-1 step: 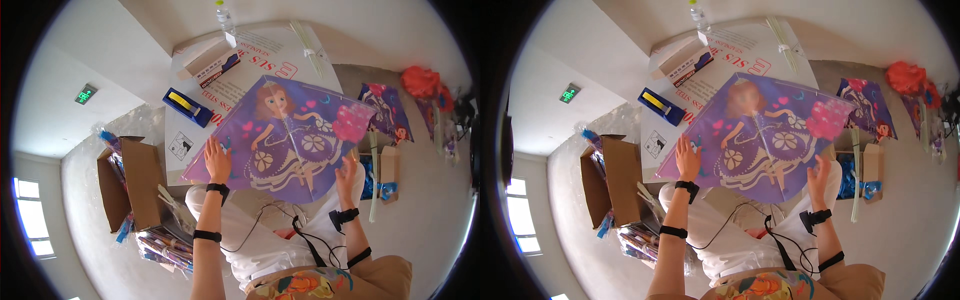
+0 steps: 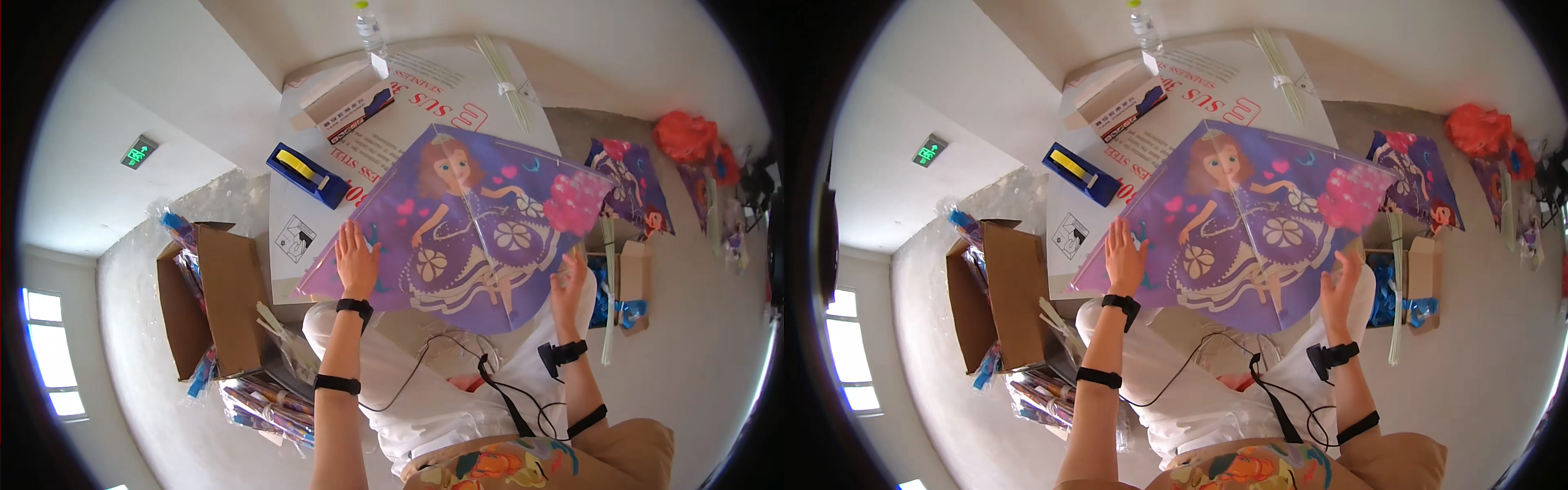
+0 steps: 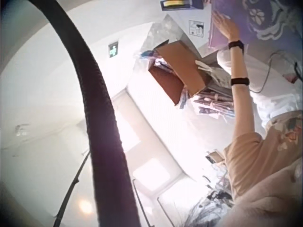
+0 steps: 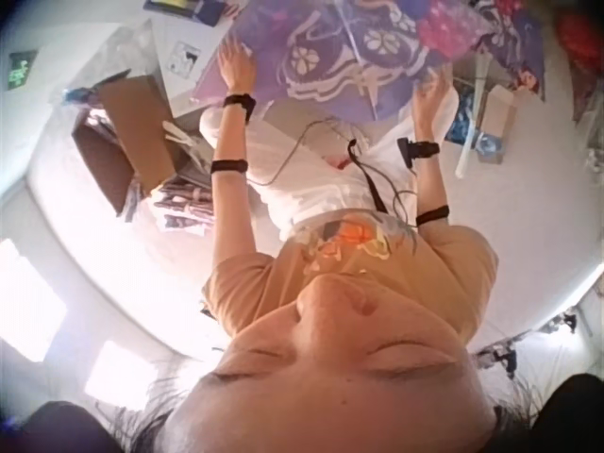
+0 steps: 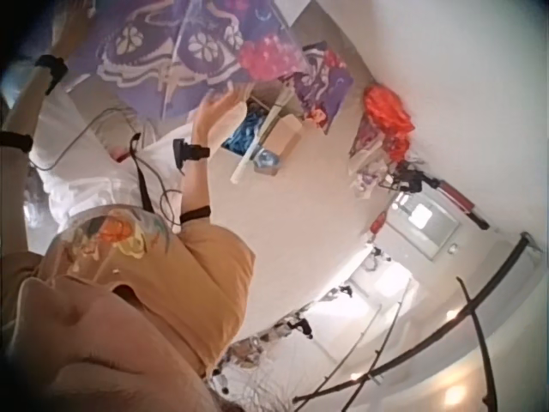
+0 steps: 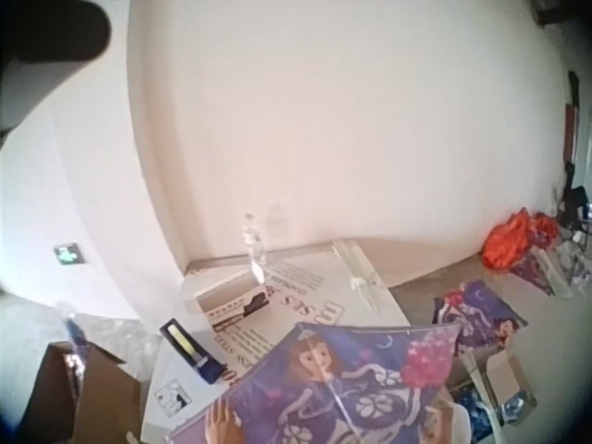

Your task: Assembling plastic kites by applying tape to secure the frames and plastic film.

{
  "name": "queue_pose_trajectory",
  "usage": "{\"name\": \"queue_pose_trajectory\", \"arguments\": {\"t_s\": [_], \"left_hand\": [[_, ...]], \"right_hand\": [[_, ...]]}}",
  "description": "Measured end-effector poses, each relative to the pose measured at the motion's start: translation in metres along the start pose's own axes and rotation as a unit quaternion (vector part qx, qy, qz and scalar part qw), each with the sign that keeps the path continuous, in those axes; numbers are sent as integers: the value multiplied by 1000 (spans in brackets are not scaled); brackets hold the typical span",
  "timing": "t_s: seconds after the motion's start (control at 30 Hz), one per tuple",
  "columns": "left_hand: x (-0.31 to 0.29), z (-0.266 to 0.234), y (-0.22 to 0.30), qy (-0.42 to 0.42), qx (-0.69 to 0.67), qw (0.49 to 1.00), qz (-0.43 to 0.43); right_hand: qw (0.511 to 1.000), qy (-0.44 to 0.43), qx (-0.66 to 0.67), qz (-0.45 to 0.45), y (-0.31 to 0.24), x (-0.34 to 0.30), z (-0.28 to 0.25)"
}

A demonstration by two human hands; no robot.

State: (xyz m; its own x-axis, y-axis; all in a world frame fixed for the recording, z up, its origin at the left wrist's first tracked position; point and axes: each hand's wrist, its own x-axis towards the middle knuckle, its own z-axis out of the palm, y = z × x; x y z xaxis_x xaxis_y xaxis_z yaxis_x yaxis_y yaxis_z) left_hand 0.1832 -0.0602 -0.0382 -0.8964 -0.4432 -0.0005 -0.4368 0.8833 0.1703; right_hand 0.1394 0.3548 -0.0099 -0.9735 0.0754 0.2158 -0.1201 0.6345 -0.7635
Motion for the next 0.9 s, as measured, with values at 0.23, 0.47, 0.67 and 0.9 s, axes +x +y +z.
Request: {"name": "queue_pose_trajectory", "arguments": {"t_s": [0.23, 0.47, 0.67, 0.9], "left_hand": [[8, -9, -17, 14, -7, 993, 115], [9, -6, -19, 61, -83, 990, 99], [22, -35, -38, 95, -330, 939, 30], [57, -22, -40, 5, -663, 747, -50]], "right_hand": [[975, -135, 66, -165, -159, 39, 65], [918, -270, 163, -241, -278, 83, 253], [902, -396, 6, -169, -307, 115, 336], [863, -495, 61, 82, -320, 133, 340]]}}
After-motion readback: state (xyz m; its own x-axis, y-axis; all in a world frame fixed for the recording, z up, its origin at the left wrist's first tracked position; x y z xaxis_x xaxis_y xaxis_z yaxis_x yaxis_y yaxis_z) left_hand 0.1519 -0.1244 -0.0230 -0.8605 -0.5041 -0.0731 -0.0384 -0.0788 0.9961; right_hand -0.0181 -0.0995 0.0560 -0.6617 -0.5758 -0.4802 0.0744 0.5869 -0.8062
